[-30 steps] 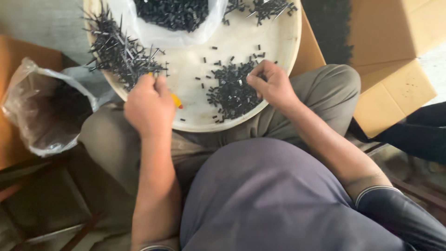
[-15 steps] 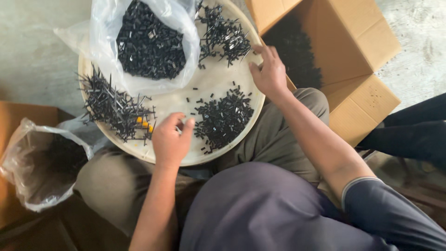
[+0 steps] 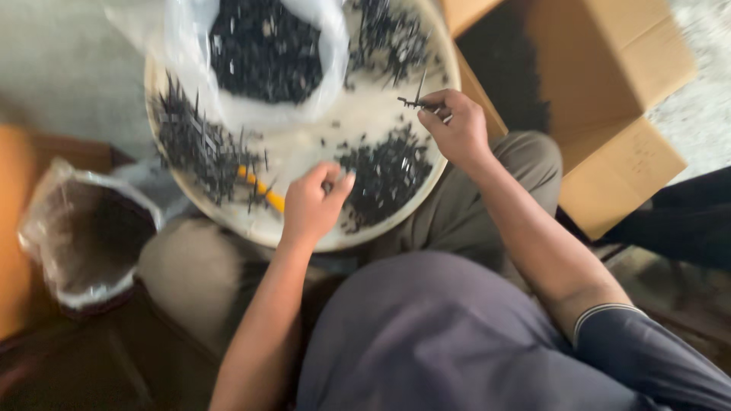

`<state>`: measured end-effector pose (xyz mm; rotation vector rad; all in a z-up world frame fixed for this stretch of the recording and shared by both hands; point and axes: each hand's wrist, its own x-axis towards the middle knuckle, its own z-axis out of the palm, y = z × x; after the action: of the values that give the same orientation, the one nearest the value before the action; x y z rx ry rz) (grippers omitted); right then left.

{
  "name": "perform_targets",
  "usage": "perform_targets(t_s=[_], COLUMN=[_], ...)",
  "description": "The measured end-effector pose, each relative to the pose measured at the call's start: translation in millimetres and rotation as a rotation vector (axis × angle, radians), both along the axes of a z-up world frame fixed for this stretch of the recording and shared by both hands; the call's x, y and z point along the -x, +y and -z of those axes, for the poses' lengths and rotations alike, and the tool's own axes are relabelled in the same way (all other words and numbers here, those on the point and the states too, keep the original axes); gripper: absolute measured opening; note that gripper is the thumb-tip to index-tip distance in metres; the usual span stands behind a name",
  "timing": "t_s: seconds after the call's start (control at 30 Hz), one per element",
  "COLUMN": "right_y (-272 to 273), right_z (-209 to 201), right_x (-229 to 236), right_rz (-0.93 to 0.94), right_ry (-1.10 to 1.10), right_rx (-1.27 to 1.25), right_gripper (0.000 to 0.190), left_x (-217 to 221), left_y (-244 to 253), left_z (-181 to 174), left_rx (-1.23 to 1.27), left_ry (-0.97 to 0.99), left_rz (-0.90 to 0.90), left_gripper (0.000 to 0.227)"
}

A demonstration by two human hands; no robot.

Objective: The person sits cross-legged with a basin on their lap and repeatedly picks up nails and small black plastic sleeves, inserting the sleeves onto the nails. The assembled fasteners are placed into a nearby cardboard box.

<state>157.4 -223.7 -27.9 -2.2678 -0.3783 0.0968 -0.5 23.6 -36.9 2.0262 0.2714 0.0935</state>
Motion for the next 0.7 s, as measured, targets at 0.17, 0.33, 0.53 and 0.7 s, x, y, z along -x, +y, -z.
perform_targets(t_s=[0.17, 0.33, 0.53, 0.7], right_y=[6.9, 23.3, 38.0, 36.0], right_z=[-19.7, -23.7, -21.7, -16.9], right_x=[61.0, 78.6, 76.3, 71.2], right_rz=[-0.451, -0.617, -0.434, -0.427], right_ry=[-0.059, -0.127, 0.71, 0.73], right_rx=[-0.143, -0.152, -0.699, -0.654], right_gripper=[0.028, 0.028, 0.034, 0.026], left_x=[-3.9, 5.6, 8.2, 5.8], left_y=[-4.1, -7.2, -9.2, -10.5], left_z=[-2.7, -13.4, -26.6, -38.8], left_rx=[0.229, 0.03, -0.14, -0.05], left_ry=[-0.099, -0.152, -0.386, -0.396], left_rz=[0.0, 0.206, 0.107, 0.165], left_gripper=[0.033, 0.025, 0.015, 0.01])
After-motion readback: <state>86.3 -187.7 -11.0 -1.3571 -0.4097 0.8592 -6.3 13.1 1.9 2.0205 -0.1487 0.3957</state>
